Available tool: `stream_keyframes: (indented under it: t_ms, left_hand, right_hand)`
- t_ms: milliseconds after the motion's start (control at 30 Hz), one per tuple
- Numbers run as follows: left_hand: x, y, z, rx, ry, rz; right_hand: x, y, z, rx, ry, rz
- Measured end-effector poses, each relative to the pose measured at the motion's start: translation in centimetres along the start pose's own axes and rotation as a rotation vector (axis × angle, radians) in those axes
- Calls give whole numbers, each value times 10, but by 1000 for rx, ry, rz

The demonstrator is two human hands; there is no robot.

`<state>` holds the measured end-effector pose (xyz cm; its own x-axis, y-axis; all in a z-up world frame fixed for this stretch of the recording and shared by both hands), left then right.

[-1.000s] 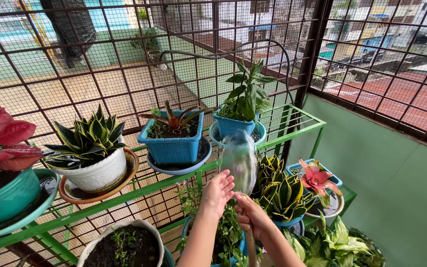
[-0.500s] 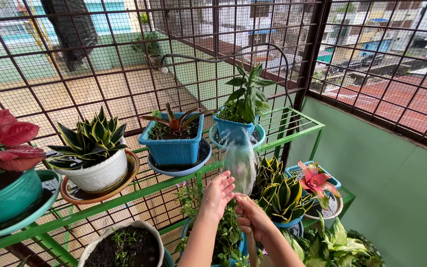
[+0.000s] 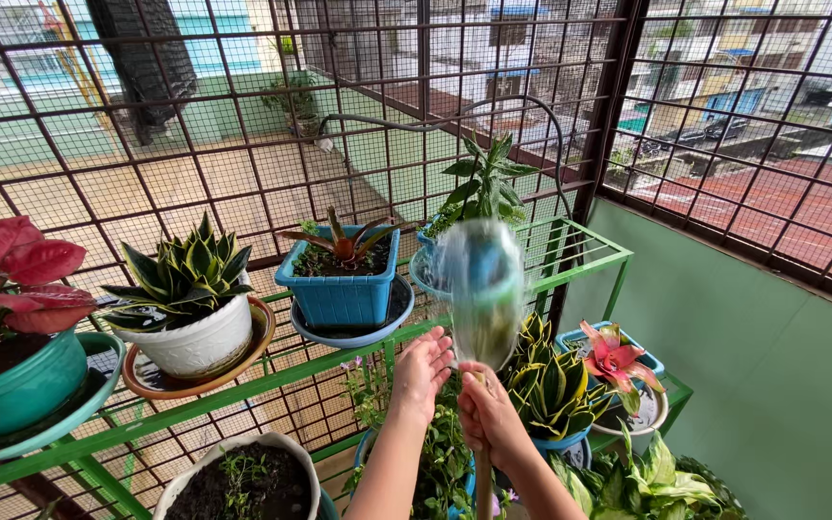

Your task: The person waters several potted plants on a multi-tiered metal rack using a hose, moving the water stream between different pots and plant types.

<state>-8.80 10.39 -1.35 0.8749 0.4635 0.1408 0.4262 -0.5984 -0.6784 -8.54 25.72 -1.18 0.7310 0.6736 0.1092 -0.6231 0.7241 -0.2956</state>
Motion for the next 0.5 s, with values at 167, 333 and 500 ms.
stream_keyframes:
  t_ms: [167, 333, 500]
  left_hand:
    - [4, 6, 2, 9, 30, -4]
    - [9, 21, 9, 11, 58, -14]
    - [25, 38, 7, 8, 79, -23]
  right_hand:
    - [0, -1, -4, 19, -61, 6]
    - [-3, 6, -31, -19, -180, 18]
    - [13, -3, -56, -43, -237, 35]
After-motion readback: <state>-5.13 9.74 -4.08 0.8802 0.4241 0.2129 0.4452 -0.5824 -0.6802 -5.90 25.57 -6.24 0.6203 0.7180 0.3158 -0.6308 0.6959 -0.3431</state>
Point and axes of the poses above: each hand's wrist, its own x-axis away from the middle knuckle, its own y-axis out of the back of the hand, z = x × y, the point moved 3 cm from there along -x, towards the middle knuckle, and after that the axes turned 11 degrees about x, right-handed, at the moved point
